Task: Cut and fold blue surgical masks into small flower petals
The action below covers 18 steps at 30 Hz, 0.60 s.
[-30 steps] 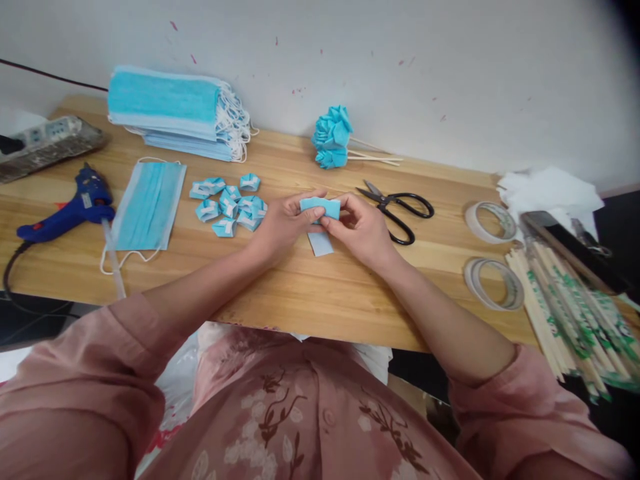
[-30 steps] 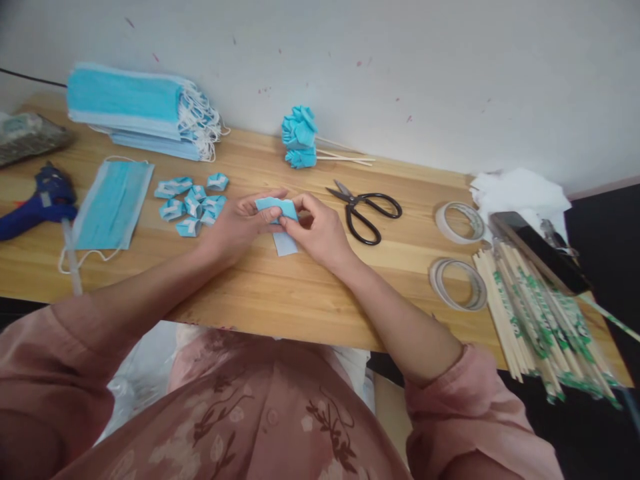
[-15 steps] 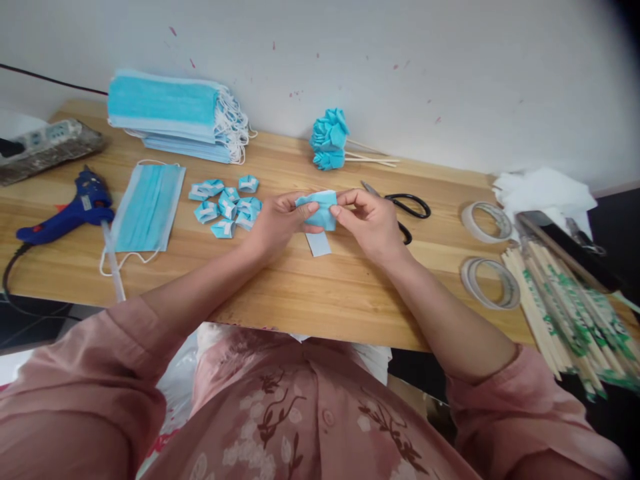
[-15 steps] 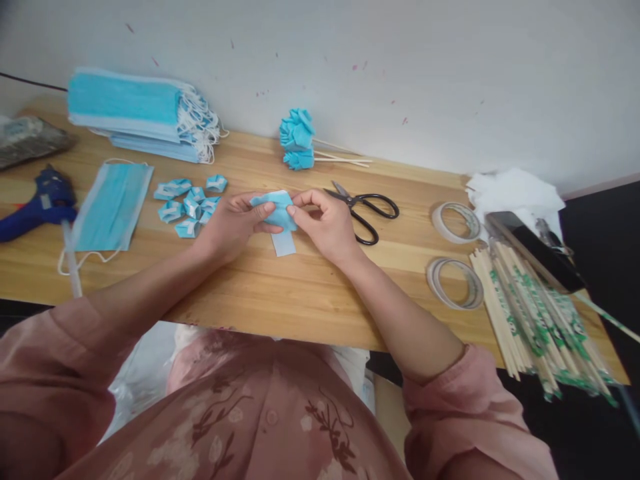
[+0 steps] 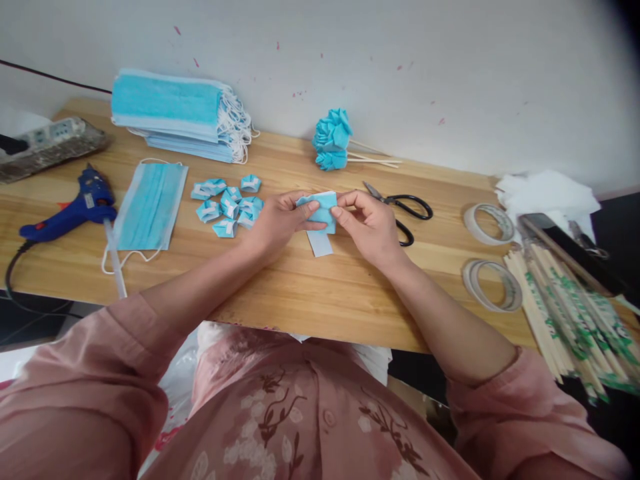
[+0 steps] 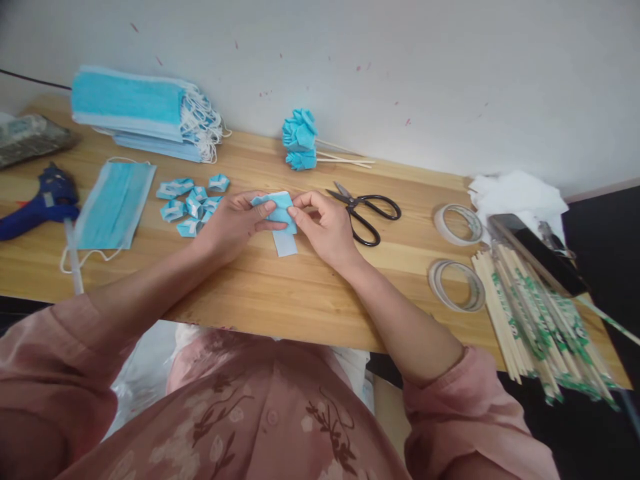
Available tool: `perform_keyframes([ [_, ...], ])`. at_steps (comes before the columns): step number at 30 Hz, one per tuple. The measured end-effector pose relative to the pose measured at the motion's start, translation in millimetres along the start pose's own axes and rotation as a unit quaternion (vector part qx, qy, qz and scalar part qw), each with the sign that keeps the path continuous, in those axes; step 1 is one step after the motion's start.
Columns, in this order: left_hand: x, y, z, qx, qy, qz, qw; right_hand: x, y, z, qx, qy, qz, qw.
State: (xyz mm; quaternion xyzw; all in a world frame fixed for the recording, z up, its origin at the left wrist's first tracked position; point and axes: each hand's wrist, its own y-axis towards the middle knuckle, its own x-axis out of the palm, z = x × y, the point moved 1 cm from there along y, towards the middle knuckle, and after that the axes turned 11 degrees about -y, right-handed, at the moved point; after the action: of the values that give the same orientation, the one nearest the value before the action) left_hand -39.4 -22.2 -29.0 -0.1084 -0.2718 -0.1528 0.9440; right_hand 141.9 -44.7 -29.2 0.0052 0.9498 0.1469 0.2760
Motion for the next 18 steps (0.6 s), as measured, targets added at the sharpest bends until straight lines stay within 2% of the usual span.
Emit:
perform_keyframes([
  [3,-1.3,0.6,1.4,0.006,0.016,0.001,1.000,-1.9,1.4,4.4,0.006,0.015,0.003,1.000],
  [8,-3.4,1.4,-0.1,0.010,0.032,-0.012,0.999,-6.1,2.9,8.5,0.004,0.037,0.050,0.998],
  [13,-1.2,-1.0,-5.2,0.022,0.043,-0.040,0.998,-3.8,-0.1,-5.1,-0.017,-0.012,0.020,1.000],
  [18,2.6,-4.2,-4.6,0.015,0.036,-0.069,0.997,-2.5,-1.6,-8.9,-0.031,-0.050,0.043,0.997],
])
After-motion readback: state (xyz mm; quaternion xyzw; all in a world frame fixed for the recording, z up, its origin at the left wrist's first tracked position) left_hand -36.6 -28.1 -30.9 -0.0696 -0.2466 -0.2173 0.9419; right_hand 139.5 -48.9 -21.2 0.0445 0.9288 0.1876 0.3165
